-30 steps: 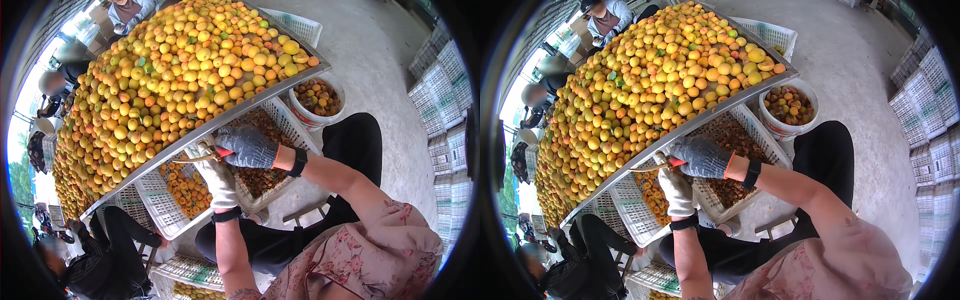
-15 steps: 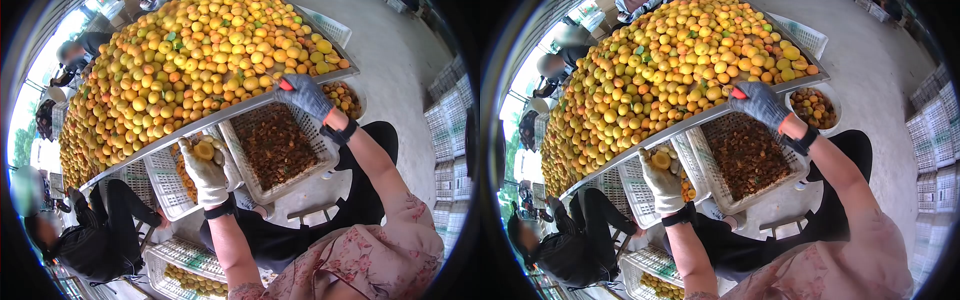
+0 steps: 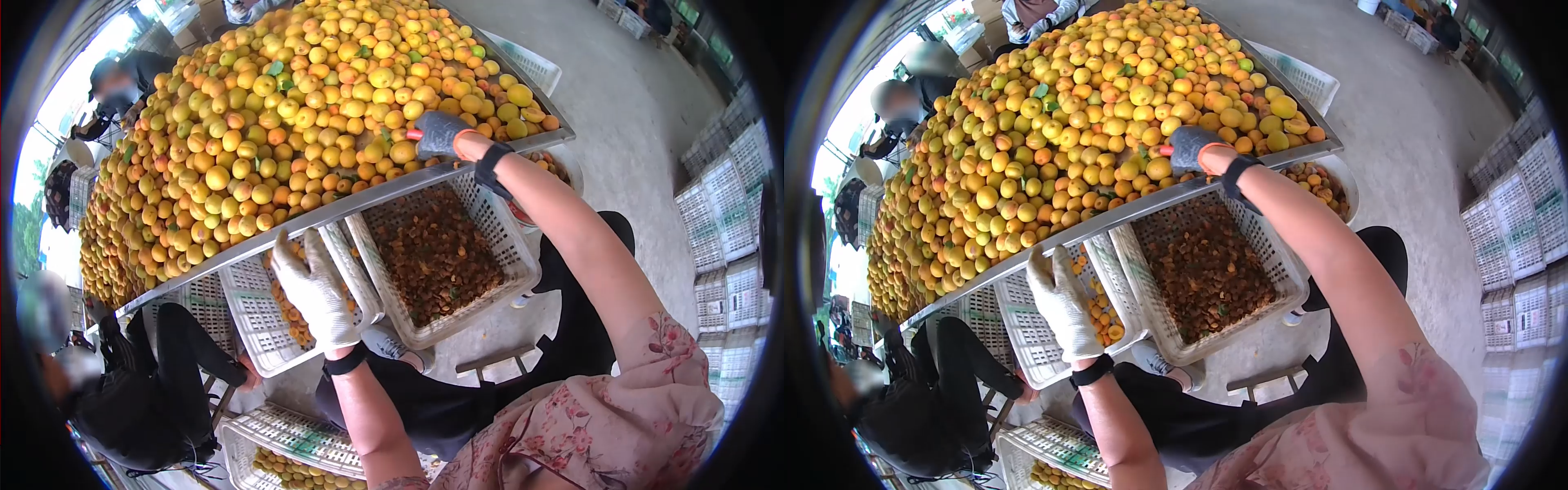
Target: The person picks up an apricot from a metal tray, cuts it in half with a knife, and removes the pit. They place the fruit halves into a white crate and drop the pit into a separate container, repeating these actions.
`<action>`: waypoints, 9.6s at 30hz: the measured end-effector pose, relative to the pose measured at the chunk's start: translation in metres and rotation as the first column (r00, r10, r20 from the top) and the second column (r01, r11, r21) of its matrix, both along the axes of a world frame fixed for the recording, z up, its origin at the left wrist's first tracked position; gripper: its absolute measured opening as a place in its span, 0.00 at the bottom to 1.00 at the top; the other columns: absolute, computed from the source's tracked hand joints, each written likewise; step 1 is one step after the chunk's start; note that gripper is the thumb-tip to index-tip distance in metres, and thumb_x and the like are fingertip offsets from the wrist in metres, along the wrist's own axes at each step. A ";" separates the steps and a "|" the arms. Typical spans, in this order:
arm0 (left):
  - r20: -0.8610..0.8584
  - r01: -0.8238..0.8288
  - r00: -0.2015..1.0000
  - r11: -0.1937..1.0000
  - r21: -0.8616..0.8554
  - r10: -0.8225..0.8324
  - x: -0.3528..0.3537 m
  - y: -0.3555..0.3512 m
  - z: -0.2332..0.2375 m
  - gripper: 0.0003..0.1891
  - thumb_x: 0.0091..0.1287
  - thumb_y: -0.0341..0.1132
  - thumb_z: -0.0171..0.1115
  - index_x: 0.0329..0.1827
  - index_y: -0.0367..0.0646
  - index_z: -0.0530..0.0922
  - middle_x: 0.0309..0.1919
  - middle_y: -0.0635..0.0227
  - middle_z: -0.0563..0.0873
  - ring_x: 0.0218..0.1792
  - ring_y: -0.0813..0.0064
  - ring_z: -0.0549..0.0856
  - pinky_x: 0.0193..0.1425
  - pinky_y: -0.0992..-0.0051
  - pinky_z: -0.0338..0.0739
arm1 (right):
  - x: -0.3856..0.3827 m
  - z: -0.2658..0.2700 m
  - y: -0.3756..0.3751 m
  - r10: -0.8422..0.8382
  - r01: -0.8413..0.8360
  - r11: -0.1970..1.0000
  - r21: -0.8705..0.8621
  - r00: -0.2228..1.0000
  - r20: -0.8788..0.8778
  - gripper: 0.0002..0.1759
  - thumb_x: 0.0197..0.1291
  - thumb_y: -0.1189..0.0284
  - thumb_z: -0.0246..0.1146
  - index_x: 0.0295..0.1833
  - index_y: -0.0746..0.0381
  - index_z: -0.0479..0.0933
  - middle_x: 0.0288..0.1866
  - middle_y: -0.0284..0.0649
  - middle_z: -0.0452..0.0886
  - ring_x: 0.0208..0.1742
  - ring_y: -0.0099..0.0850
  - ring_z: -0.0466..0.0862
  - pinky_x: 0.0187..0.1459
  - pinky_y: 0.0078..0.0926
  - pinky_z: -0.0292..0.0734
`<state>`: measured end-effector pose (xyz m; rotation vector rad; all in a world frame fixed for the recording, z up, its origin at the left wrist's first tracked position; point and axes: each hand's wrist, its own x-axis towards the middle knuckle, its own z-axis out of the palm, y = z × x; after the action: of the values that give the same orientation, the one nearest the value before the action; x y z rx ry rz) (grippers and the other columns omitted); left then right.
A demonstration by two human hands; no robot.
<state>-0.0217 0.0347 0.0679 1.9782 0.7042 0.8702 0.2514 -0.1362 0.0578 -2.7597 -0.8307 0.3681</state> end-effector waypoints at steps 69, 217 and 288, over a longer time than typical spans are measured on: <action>0.690 0.690 0.713 0.305 -0.657 -0.127 0.026 -0.039 -0.016 0.21 0.76 0.51 0.42 0.50 0.41 0.74 0.42 0.63 0.82 0.44 0.67 0.80 0.53 0.68 0.73 | -0.214 0.003 0.013 0.261 0.367 0.336 0.867 0.849 -0.460 0.09 0.63 0.72 0.61 0.47 0.61 0.81 0.29 0.39 0.80 0.28 0.27 0.76 0.30 0.27 0.72; -0.026 0.387 0.922 0.921 0.034 -0.387 0.028 -0.097 -0.029 0.32 0.58 0.26 0.63 0.67 0.33 0.63 0.64 0.53 0.69 0.63 0.59 0.71 0.69 0.65 0.62 | -0.178 0.022 0.029 0.326 0.379 -0.424 0.822 0.911 -0.252 0.13 0.64 0.69 0.63 0.50 0.65 0.76 0.38 0.31 0.81 0.39 0.18 0.79 0.43 0.18 0.77; -0.298 0.140 0.951 0.977 0.162 -0.087 0.006 -0.027 -0.003 0.24 0.62 0.40 0.63 0.58 0.36 0.74 0.53 0.49 0.78 0.55 0.54 0.78 0.60 0.64 0.71 | -0.046 0.003 0.047 -0.238 0.228 0.955 0.188 0.971 0.033 0.15 0.59 0.64 0.58 0.37 0.65 0.83 0.36 0.51 0.84 0.39 0.45 0.86 0.39 0.43 0.80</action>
<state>-0.0159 0.0074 0.0647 2.3162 0.6857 0.5973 0.2055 -0.0888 0.0608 -2.6646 -0.5116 0.1625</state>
